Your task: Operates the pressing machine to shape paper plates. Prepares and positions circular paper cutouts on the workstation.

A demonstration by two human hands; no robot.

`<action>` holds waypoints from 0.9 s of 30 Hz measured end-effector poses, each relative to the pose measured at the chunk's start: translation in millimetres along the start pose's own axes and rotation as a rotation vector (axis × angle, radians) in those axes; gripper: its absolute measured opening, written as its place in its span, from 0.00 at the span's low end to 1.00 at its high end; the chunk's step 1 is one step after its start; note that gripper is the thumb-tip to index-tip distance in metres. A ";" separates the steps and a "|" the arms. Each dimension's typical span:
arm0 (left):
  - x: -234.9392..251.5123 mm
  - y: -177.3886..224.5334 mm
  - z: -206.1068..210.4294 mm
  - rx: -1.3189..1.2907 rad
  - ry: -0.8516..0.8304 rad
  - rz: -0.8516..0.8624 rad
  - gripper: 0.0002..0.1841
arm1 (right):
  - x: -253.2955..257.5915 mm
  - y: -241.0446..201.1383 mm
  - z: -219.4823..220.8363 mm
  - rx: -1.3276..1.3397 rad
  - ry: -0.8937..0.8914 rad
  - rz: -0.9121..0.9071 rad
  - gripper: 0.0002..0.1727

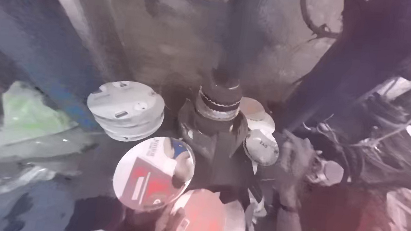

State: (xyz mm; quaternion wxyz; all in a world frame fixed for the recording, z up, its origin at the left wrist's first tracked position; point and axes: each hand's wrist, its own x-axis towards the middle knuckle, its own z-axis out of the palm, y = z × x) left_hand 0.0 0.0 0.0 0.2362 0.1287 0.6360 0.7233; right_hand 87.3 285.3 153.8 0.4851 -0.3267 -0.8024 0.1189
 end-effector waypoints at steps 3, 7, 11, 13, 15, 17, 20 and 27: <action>-3.7 -1.6 -2.0 -0.090 -0.009 0.025 0.22 | 18.7 -30.4 61.5 -0.075 -0.219 -0.256 0.29; -6.5 0.4 -6.1 -0.146 0.058 0.059 0.21 | 32.0 -38.4 99.9 -0.228 -0.343 -0.380 0.38; -5.2 -5.6 -10.2 -0.181 0.041 -0.003 0.22 | 25.1 -28.9 100.1 -0.217 -0.287 -0.420 0.22; -3.8 -14.3 -13.1 -0.214 -0.011 0.016 0.23 | 27.6 -27.4 93.7 -0.208 -0.187 -0.533 0.18; -3.5 -14.5 -12.6 -0.222 -0.037 0.027 0.23 | 37.9 -31.5 86.7 -0.229 -0.212 -0.610 0.19; -6.7 -11.9 -12.0 -0.184 -0.056 0.024 0.23 | 51.8 -29.0 87.2 -0.226 -0.276 -0.717 0.18; -12.2 -3.9 -9.4 -0.142 -0.044 -0.005 0.23 | 71.4 -33.5 86.7 -0.308 -0.436 -0.839 0.19; -17.8 5.3 -7.7 -0.089 -0.073 -0.001 0.23 | 64.8 -52.4 82.1 -0.159 -0.397 -1.053 0.09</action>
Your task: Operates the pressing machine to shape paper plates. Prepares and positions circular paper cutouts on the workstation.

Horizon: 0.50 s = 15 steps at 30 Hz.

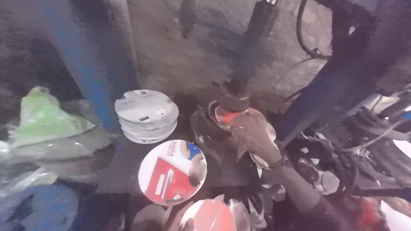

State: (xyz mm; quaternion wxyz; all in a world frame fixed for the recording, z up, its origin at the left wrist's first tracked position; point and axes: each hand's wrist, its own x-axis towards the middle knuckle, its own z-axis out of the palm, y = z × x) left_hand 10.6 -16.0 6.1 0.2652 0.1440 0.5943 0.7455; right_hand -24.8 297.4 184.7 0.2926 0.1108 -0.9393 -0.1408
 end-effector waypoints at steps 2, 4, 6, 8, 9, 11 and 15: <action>-4.2 1.2 3.4 -0.010 -0.033 0.000 0.23 | -10.4 -13.0 1.5 0.085 -0.068 0.054 0.13; -4.3 6.6 4.9 -0.031 -0.062 -0.008 0.23 | -26.4 -27.7 -16.9 0.074 0.037 0.113 0.09; -5.2 13.5 7.4 -0.053 -0.085 -0.010 0.23 | -53.5 -46.7 -38.8 0.033 0.128 0.292 0.10; -6.7 19.6 10.0 -0.052 -0.125 -0.023 0.23 | -85.0 -57.0 -41.1 -0.010 0.177 0.518 0.11; -7.5 22.9 12.2 -0.043 -0.150 -0.027 0.23 | -100.4 -57.7 -35.8 -0.021 0.153 0.617 0.11; -8.2 30.3 18.2 -0.015 -0.210 -0.018 0.23 | -127.8 -54.6 -16.8 -0.019 0.058 0.736 0.12; -6.2 51.4 37.8 -0.057 -0.283 0.016 0.24 | -141.4 -40.9 -3.4 0.161 -0.232 0.768 0.14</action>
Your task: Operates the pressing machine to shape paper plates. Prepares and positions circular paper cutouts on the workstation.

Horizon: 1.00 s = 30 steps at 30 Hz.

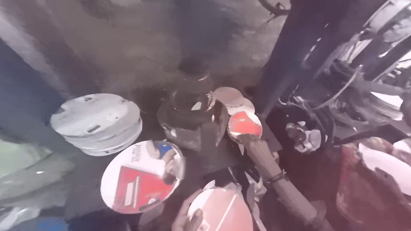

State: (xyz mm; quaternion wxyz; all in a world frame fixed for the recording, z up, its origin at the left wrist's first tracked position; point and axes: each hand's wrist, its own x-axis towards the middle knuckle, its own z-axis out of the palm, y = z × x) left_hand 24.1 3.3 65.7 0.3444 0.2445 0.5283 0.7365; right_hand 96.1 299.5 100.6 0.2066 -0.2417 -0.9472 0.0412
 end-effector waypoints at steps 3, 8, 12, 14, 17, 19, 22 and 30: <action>1.5 12.8 12.8 0.024 0.027 0.076 0.23 | -1.8 -13.4 -29.1 0.157 -0.140 0.022 0.20; 15.3 35.2 23.9 0.356 0.227 0.423 0.22 | -34.5 -56.1 -71.0 0.796 -0.369 -0.262 0.29; 37.8 38.9 31.3 0.513 0.382 0.718 0.23 | -28.0 -64.4 -71.3 0.876 -0.279 -0.380 0.25; 44.8 45.0 33.2 0.460 0.328 0.729 0.28 | -9.3 -56.8 -76.2 1.003 -0.330 -0.270 0.25; 50.5 48.0 24.7 0.327 0.255 0.608 0.35 | 33.5 -37.8 -73.7 1.084 -0.278 0.097 0.20; 48.3 45.7 16.5 0.252 0.223 0.570 0.31 | 69.8 -18.9 -54.5 1.052 -0.147 0.205 0.17; 38.5 39.7 7.3 0.221 0.158 0.529 0.25 | 115.9 -7.1 -28.0 0.995 -0.069 0.219 0.13; 22.3 30.8 -5.4 0.192 0.150 0.461 0.20 | 193.5 -32.9 -15.9 0.772 -0.188 0.247 0.12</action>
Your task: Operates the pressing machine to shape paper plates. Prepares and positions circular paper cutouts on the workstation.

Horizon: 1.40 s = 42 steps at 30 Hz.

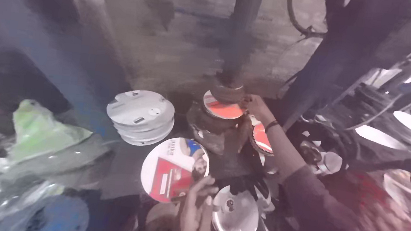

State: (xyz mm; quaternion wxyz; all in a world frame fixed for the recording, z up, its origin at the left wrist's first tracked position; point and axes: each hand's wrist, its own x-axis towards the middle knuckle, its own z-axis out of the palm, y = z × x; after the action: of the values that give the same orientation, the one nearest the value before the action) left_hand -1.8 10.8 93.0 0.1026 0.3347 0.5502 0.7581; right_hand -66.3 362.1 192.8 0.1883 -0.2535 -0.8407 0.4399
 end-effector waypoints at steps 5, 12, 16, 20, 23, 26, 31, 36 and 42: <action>0.1 -1.0 0.6 -0.009 0.006 -0.054 0.20 | -1.9 -7.8 4.1 0.017 0.045 0.020 0.07; -4.9 3.5 5.3 -0.016 -0.068 -0.085 0.19 | -52.2 29.6 -12.1 0.079 0.259 -0.058 0.20; -7.7 1.9 10.8 -0.059 -0.103 -0.119 0.16 | -127.6 60.9 -33.8 -0.246 0.523 -0.221 0.12; -8.7 -5.0 26.1 -0.077 -0.216 -0.153 0.15 | -172.7 82.7 -43.0 -0.323 0.607 -0.247 0.12; -12.2 -7.8 41.5 -0.078 -0.305 -0.181 0.15 | -161.9 77.9 -55.3 -0.407 0.476 -0.151 0.17; -15.9 -2.3 51.2 -0.057 -0.350 -0.208 0.15 | -120.9 76.6 -59.8 -0.548 0.301 -0.094 0.20; -22.7 2.5 46.7 -0.022 -0.336 -0.231 0.15 | -64.3 99.4 -73.9 -0.555 -0.040 0.115 0.17; -24.0 -4.0 44.2 -0.013 -0.331 -0.226 0.15 | -72.5 103.3 -69.8 -0.479 -0.062 0.183 0.23; -24.2 -2.1 53.6 -0.032 -0.395 -0.236 0.15 | -77.1 110.0 -68.5 -0.453 -0.030 0.165 0.23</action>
State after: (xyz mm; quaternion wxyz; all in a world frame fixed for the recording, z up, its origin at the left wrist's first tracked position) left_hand 49.3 40.0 90.7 0.3016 0.4081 0.5429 0.6691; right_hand 61.1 413.9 130.9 0.0774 -0.3505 -0.8971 0.2576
